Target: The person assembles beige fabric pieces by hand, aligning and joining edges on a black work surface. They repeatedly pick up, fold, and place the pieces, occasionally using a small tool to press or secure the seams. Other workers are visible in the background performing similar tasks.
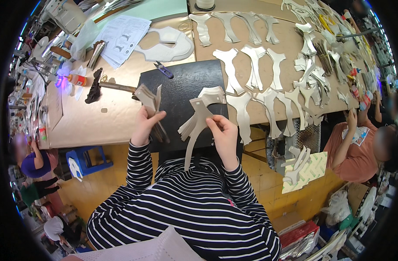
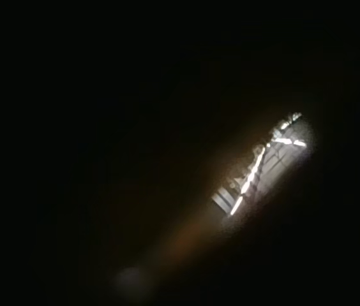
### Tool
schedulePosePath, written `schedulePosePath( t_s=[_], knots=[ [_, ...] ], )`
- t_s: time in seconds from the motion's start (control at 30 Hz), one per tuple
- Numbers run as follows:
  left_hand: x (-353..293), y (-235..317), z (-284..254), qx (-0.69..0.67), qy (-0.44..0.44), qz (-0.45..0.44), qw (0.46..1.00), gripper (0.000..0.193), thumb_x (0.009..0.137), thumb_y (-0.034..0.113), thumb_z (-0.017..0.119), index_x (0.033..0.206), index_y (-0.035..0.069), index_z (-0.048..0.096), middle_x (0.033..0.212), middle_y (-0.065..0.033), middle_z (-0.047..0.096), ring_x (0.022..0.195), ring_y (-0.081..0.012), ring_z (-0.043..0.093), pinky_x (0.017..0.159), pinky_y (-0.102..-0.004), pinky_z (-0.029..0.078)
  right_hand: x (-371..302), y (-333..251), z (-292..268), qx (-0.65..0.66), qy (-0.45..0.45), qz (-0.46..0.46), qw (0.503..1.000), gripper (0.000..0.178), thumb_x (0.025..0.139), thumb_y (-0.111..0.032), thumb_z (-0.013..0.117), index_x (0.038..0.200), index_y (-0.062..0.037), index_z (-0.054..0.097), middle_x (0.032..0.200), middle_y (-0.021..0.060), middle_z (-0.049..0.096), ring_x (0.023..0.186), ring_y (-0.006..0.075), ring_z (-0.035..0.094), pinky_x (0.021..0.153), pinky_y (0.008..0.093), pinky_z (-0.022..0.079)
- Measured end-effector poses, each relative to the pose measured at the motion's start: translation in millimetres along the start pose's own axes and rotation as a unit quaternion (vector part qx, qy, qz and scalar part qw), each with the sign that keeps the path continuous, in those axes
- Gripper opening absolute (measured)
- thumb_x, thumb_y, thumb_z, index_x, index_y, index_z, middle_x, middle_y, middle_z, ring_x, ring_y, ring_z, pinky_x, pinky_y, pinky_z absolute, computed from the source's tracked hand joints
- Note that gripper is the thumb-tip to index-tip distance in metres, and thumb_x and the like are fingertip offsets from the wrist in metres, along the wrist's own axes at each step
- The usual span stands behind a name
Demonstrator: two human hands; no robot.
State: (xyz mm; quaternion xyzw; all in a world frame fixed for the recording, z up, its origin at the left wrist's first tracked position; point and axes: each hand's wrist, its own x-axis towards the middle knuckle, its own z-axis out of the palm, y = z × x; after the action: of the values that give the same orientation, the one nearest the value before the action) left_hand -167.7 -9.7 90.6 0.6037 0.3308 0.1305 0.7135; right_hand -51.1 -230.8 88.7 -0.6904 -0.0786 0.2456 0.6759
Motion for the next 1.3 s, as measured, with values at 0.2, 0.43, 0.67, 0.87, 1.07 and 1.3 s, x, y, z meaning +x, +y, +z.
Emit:
schedulePosePath(
  t_s=[0.2,0.43,0.67,0.87,1.07,1.3],
  knots=[
    [1,-5,-5,-0.018,-0.004,0.003,1.0,0.025,0.088,0.01,0.072,0.106,0.004,0.056,0.085,0.0015,0.059,0.076,-0.007,0.055,0.069,-0.022,0.043,37,33,8,-0.21,0.079,-0.16,0.961,0.016,0.086,-0.012,0.072,0.089,0.0035,0.068,0.083,0.006,0.063,0.077,0.0175,0.058,0.072,0.031,0.047],
    [8,-19,33,0.081,-0.055,0.029,0.995,0.044,0.084,0.013,0.075,0.12,-0.002,0.056,0.102,-0.0056,0.065,0.092,-0.0118,0.06,0.083,-0.0282,0.049,50,34,7,-0.449,0.129,-0.219,0.857,0.045,0.08,-0.014,0.075,0.121,-0.0052,0.06,0.113,0.0131,0.054,0.105,0.0321,0.049,0.094,0.0399,0.041],
    [14,-20,48,0.124,-0.079,0.054,0.988,0.046,0.081,0.01,0.076,0.122,-0.001,0.057,0.111,-0.0083,0.067,0.1,-0.0147,0.061,0.089,-0.0301,0.049,48,28,8,-0.274,0.108,-0.175,0.939,0.023,0.078,0.0,0.073,0.098,-0.0024,0.061,0.091,0.0094,0.061,0.086,0.0238,0.059,0.08,0.0339,0.048],
    [1,-3,44,0.08,-0.096,0.103,0.987,0.039,0.08,0.002,0.077,0.116,0.0,0.061,0.107,-0.0035,0.068,0.089,-0.0093,0.06,0.079,-0.0245,0.049,16,0,19,-0.079,-0.027,-0.262,0.962,0.016,0.082,0.007,0.069,0.095,0.0008,0.063,0.091,0.008,0.064,0.086,0.0167,0.063,0.077,0.0266,0.049],
    [-14,13,51,-0.083,0.077,0.197,0.974,0.036,0.078,-0.005,0.078,0.082,0.008,0.045,0.077,-0.0007,0.056,0.07,-0.0083,0.057,0.063,-0.0213,0.046,0,-22,44,0.051,-0.125,-0.189,0.973,0.041,0.091,-0.001,0.063,0.131,0.0023,0.054,0.117,0.0129,0.062,0.103,0.0181,0.061,0.091,0.0296,0.048],
    [-40,15,70,-0.005,0.086,0.17,0.982,0.035,0.08,-0.006,0.076,0.08,0.008,0.044,0.07,-0.0049,0.059,0.052,-0.0085,0.055,0.048,-0.0198,0.044,-15,-35,50,0.06,-0.138,-0.098,0.984,0.039,0.099,-0.001,0.048,0.137,-0.0011,0.042,0.115,0.0121,0.06,0.103,0.0157,0.06,0.088,0.0279,0.047]
  ],
)
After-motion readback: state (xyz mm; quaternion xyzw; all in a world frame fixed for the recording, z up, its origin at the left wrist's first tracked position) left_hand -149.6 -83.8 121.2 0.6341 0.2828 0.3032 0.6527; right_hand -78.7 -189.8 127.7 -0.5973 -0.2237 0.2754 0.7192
